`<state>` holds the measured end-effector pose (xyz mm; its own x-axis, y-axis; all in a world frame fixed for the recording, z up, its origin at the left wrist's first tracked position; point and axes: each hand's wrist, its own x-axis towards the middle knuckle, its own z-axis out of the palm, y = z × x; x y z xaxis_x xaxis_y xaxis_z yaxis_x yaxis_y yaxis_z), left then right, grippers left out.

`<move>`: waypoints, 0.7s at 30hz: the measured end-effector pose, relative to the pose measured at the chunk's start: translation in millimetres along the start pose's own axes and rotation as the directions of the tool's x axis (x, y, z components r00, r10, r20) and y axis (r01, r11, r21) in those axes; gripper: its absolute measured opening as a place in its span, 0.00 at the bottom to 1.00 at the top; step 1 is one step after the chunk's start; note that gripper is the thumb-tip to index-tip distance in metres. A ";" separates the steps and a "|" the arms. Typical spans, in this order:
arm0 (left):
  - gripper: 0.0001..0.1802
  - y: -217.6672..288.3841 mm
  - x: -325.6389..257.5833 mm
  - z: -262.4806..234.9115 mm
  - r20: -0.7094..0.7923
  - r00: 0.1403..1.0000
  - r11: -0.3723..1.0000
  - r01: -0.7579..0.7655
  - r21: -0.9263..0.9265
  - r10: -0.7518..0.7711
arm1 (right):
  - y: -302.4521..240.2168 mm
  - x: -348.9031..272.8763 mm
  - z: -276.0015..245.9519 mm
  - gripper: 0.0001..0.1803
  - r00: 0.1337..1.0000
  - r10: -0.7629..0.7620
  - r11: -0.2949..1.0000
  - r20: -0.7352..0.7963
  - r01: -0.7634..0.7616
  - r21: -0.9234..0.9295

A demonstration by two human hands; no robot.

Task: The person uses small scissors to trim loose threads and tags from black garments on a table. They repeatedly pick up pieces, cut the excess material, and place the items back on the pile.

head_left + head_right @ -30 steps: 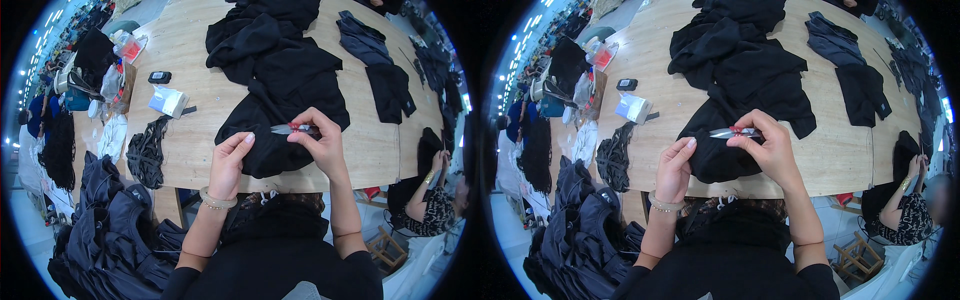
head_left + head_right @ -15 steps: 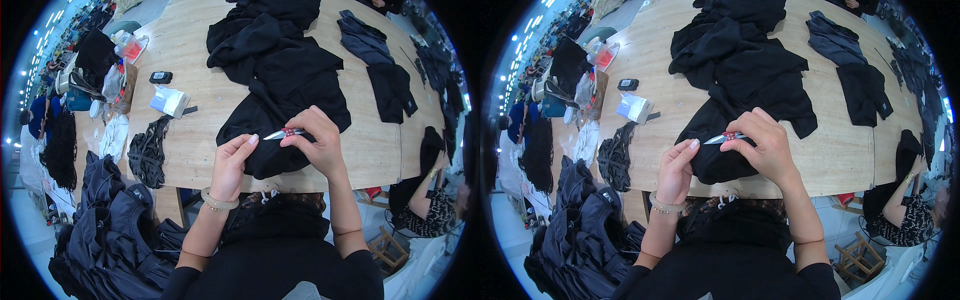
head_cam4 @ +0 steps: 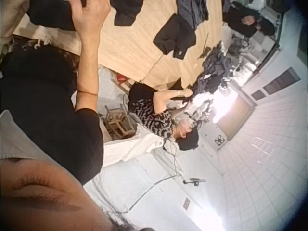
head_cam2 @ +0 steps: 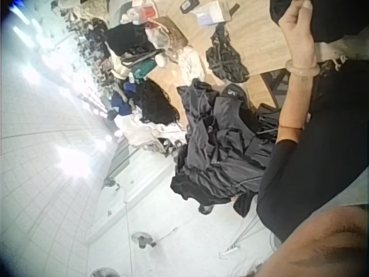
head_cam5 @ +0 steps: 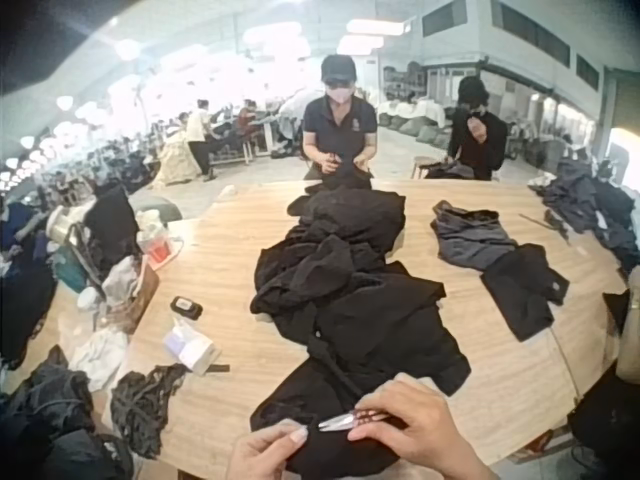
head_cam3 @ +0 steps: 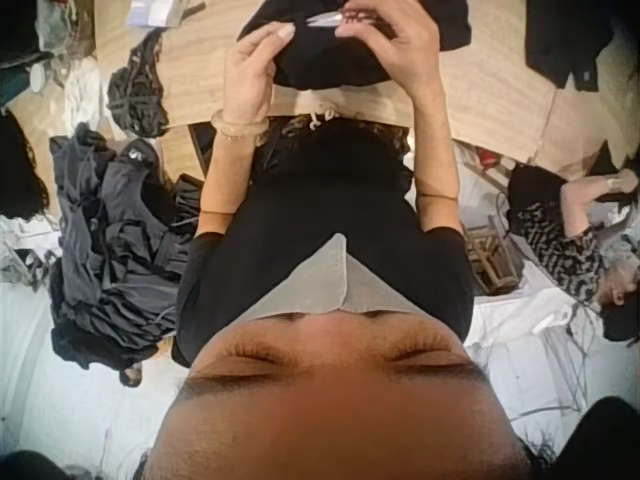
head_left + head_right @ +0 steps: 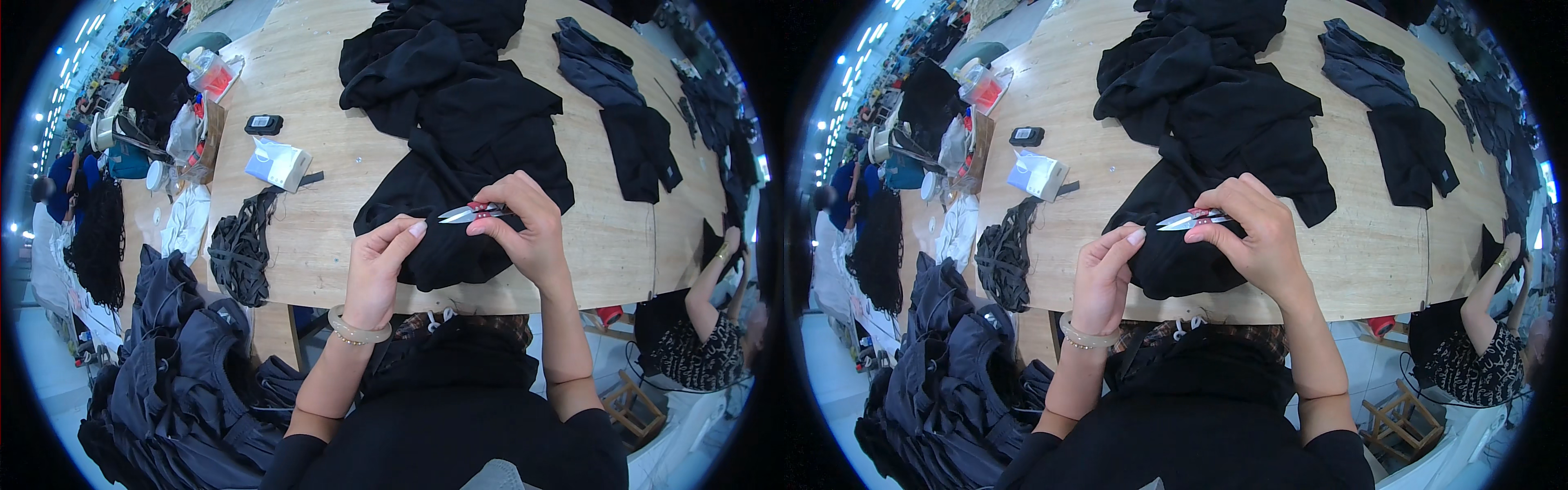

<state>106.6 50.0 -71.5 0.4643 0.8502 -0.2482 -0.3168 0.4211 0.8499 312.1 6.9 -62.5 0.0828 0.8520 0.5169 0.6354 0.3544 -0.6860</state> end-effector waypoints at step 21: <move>0.11 -3.3 1.7 -3.2 0.021 0.999 0.998 0.027 0.057 -0.028 | -0.2 1.1 13.5 0.11 0.955 0.266 0.881 -0.128 -0.187 0.435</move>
<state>105.7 51.1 -76.2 0.4899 0.8314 -0.2622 -0.2570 0.4252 0.8679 301.7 13.0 -68.7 0.3463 0.8591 0.3769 0.2102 0.3205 -0.9236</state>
